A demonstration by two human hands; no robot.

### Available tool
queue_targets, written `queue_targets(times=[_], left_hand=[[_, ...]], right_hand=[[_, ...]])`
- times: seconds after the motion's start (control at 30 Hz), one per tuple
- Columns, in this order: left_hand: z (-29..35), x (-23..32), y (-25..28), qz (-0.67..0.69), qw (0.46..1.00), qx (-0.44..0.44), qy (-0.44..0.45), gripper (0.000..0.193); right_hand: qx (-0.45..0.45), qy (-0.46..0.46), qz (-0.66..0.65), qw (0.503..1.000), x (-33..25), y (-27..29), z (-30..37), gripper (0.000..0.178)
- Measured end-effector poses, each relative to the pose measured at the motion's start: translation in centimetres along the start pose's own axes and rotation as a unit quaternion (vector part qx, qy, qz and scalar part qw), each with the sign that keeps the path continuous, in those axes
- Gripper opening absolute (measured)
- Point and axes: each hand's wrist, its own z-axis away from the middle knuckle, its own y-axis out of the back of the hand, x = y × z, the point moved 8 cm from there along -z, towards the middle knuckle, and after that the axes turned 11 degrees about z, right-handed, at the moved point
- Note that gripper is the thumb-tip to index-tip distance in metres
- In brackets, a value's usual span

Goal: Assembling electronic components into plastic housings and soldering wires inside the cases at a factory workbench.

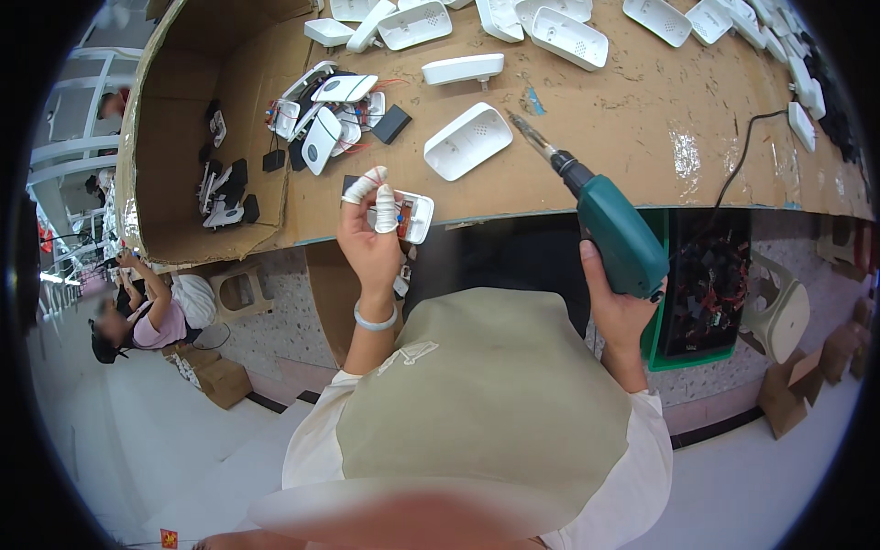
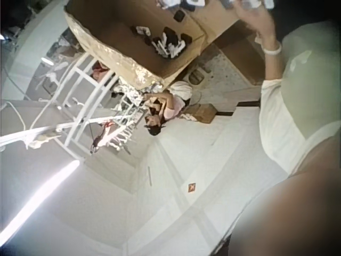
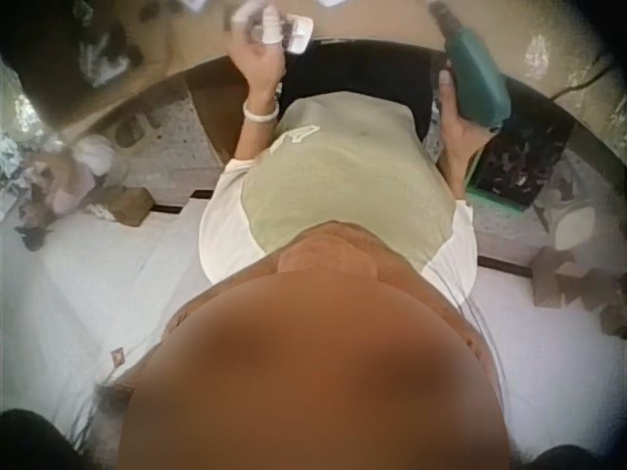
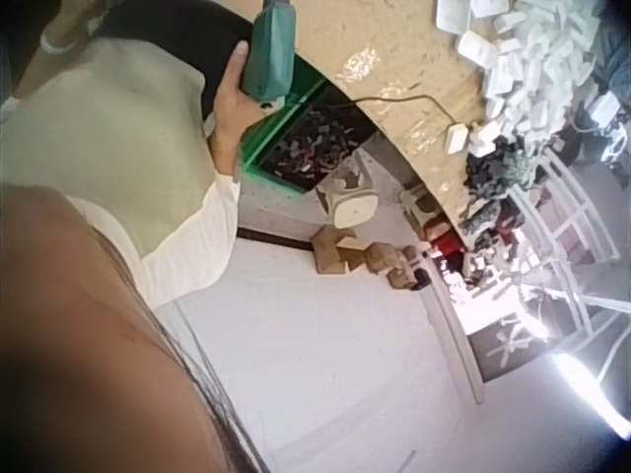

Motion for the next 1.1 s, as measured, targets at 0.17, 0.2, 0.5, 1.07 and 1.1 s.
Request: queue_targets(times=[0.17, 0.2, 0.5, 1.07, 1.1], left_hand=[[0.5, 2.2, -3.4, -0.216, 0.966, -0.060, -0.126, 0.025], [0.5, 3.1, -4.4, -0.253, 0.948, -0.064, -0.181, 0.025], [1.2, 3.5, -7.5, -0.469, 0.850, 0.004, -0.239, 0.017], [1.1, 3.2, -8.6, -0.494, 0.828, 0.003, -0.266, 0.022], [1.1, 3.2, -8.6, -0.493, 0.829, 0.001, -0.265, 0.022]], right_hand=[[-0.075, 0.044, 0.031, 0.996, -1.3, -1.6, 0.1, 0.018], [-0.082, 0.077, 0.043, 0.993, -1.8, -2.0, 0.0, 0.019], [-0.133, 0.193, 0.083, 0.968, -2.6, -4.0, -0.7, 0.023], [-0.164, 0.257, 0.097, 0.948, -2.6, -5.3, -1.6, 0.027], [-0.164, 0.249, 0.097, 0.950, -2.4, -5.3, -1.7, 0.027]])
